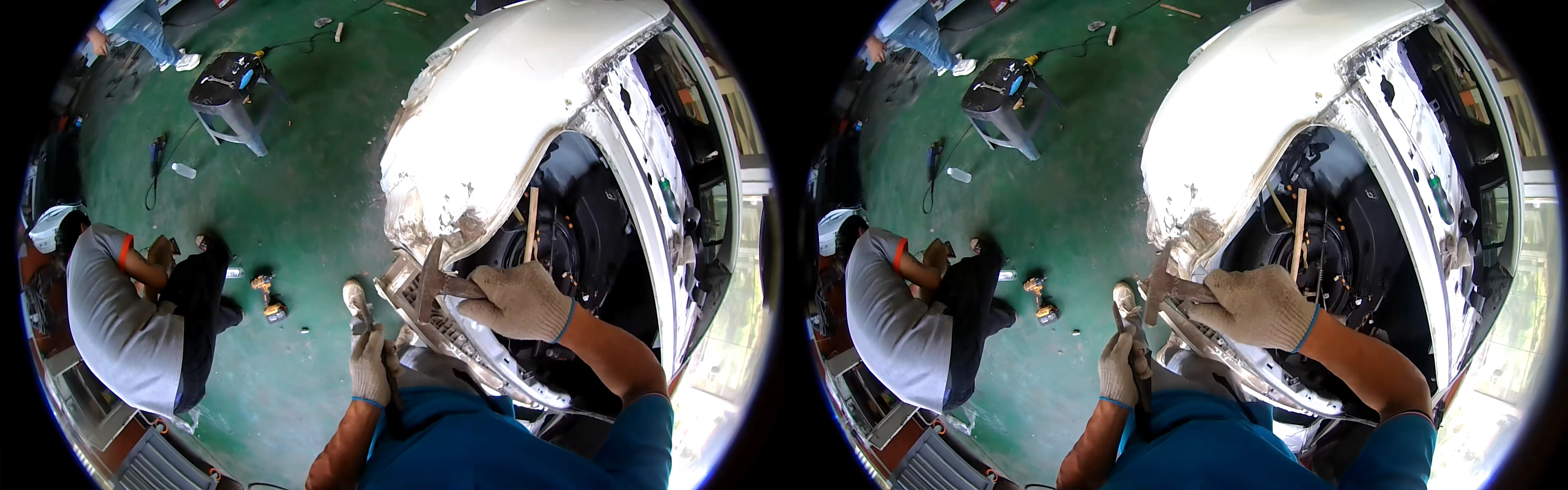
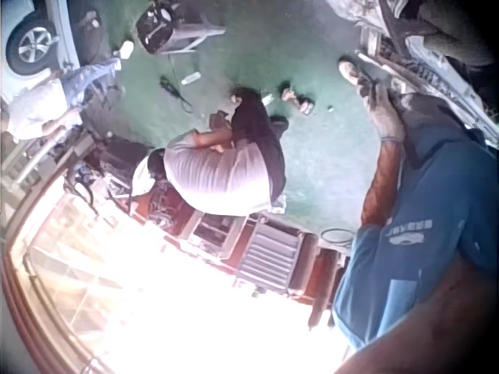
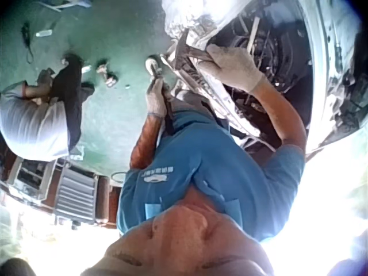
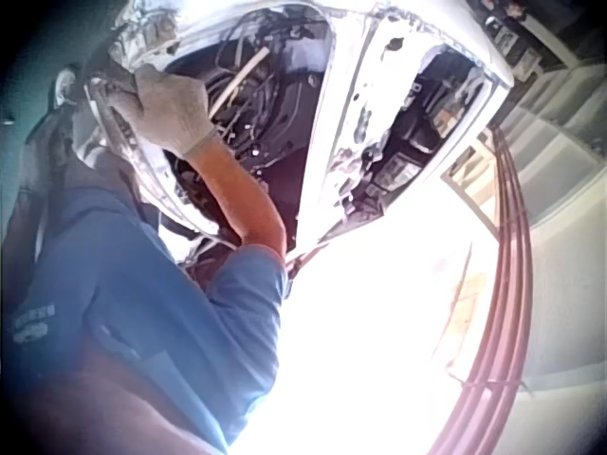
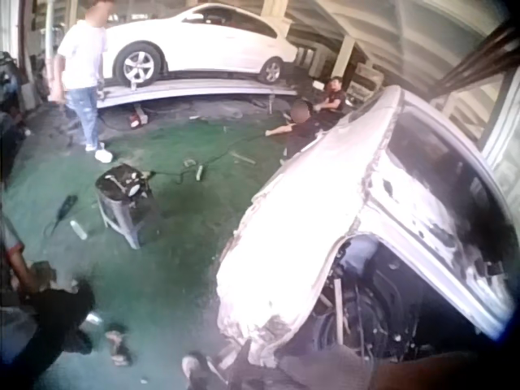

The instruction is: The person uses a metal bar and a hammer to straighten and shape the inner metal of a white car's trunk lid. They repeatedly insert the bar into the trunk cavity and strike it with the hammer to adjust the panel's curvature.

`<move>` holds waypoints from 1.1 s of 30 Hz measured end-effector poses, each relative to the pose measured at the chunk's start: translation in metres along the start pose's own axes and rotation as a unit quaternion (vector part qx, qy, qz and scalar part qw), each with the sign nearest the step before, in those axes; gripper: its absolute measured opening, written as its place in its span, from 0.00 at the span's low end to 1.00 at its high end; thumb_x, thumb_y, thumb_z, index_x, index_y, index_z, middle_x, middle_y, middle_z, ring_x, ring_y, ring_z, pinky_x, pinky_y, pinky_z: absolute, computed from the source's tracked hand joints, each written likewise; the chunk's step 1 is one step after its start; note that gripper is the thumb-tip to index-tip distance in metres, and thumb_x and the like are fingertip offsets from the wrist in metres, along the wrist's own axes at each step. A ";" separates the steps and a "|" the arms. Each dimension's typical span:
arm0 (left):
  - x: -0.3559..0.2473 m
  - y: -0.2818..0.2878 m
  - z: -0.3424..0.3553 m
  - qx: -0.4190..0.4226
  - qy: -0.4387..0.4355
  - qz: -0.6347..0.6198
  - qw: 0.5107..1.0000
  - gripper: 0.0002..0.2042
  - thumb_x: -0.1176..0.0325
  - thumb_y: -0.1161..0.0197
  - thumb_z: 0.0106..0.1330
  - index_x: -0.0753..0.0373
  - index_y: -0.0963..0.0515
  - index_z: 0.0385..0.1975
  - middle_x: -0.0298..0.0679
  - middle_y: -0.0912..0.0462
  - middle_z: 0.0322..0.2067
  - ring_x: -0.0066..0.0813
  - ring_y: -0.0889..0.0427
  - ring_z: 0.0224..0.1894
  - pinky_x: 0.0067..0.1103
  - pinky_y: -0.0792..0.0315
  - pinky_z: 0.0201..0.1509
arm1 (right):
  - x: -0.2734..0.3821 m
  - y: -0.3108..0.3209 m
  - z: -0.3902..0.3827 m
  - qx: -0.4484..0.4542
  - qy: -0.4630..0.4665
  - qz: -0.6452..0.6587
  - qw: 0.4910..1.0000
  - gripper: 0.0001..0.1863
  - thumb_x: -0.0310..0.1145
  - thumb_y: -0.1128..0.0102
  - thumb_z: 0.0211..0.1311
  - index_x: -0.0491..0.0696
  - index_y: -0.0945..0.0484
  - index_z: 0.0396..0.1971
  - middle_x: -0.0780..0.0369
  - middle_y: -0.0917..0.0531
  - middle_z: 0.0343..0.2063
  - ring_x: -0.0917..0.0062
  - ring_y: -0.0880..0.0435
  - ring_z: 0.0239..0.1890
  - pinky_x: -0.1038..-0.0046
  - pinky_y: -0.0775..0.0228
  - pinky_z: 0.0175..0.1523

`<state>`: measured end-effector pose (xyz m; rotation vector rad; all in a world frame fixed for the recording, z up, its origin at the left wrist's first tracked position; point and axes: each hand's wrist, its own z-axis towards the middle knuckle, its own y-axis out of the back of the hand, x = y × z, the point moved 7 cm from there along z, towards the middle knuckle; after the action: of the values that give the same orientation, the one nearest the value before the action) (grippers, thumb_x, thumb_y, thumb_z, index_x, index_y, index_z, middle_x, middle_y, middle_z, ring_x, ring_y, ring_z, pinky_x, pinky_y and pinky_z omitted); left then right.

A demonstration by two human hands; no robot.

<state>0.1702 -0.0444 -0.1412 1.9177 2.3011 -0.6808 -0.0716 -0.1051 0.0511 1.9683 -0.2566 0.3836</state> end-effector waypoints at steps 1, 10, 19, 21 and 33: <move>0.000 0.001 0.001 -0.004 0.001 -0.005 1.000 0.13 0.57 0.39 0.76 0.60 0.27 0.35 0.32 0.30 0.22 0.20 0.33 0.16 0.22 0.37 0.18 | 0.007 0.001 -0.002 -0.023 0.015 0.007 1.000 0.27 0.60 0.44 0.75 0.50 0.25 0.27 0.61 0.22 0.13 0.73 0.20 0.12 0.66 0.26 0.18; -0.013 -0.001 -0.010 0.001 -0.020 0.004 1.000 0.11 0.60 0.41 0.77 0.60 0.26 0.36 0.33 0.28 0.24 0.20 0.33 0.16 0.22 0.37 0.18 | -0.011 -0.005 -0.021 0.041 -0.046 0.005 0.998 0.26 0.59 0.39 0.70 0.48 0.22 0.29 0.57 0.19 0.16 0.63 0.15 0.18 0.63 0.24 0.24; -0.055 0.003 -0.021 -0.010 -0.139 0.072 0.988 0.16 0.62 0.44 0.79 0.63 0.26 0.60 0.34 0.23 0.28 0.19 0.28 0.20 0.20 0.30 0.21 | 0.020 -0.061 -0.094 -0.054 0.004 0.338 0.940 0.27 0.59 0.39 0.72 0.47 0.19 0.46 0.54 0.17 0.22 0.62 0.11 0.30 0.61 0.18 0.40; -0.083 -0.009 -0.039 0.004 -0.204 0.100 0.974 0.16 0.61 0.44 0.80 0.63 0.26 0.59 0.33 0.23 0.28 0.19 0.27 0.21 0.21 0.27 0.23 | 0.014 -0.108 -0.105 0.035 -0.062 0.388 0.919 0.25 0.57 0.39 0.71 0.46 0.20 0.43 0.50 0.15 0.26 0.58 0.11 0.35 0.57 0.20 0.46; -0.221 -0.185 -0.147 0.027 -0.538 0.437 0.720 0.11 0.65 0.38 0.77 0.65 0.20 0.51 0.26 0.31 0.20 0.13 0.35 0.15 0.16 0.40 0.17 | 0.026 -0.131 -0.142 -0.239 0.009 0.523 0.818 0.20 0.47 0.31 0.66 0.55 0.18 0.54 0.55 0.12 0.30 0.58 0.10 0.35 0.62 0.17 0.43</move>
<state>0.0759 -0.2156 0.1169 1.5867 0.5835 -1.2049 -0.0234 0.0784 0.0053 1.1623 -1.3095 0.9256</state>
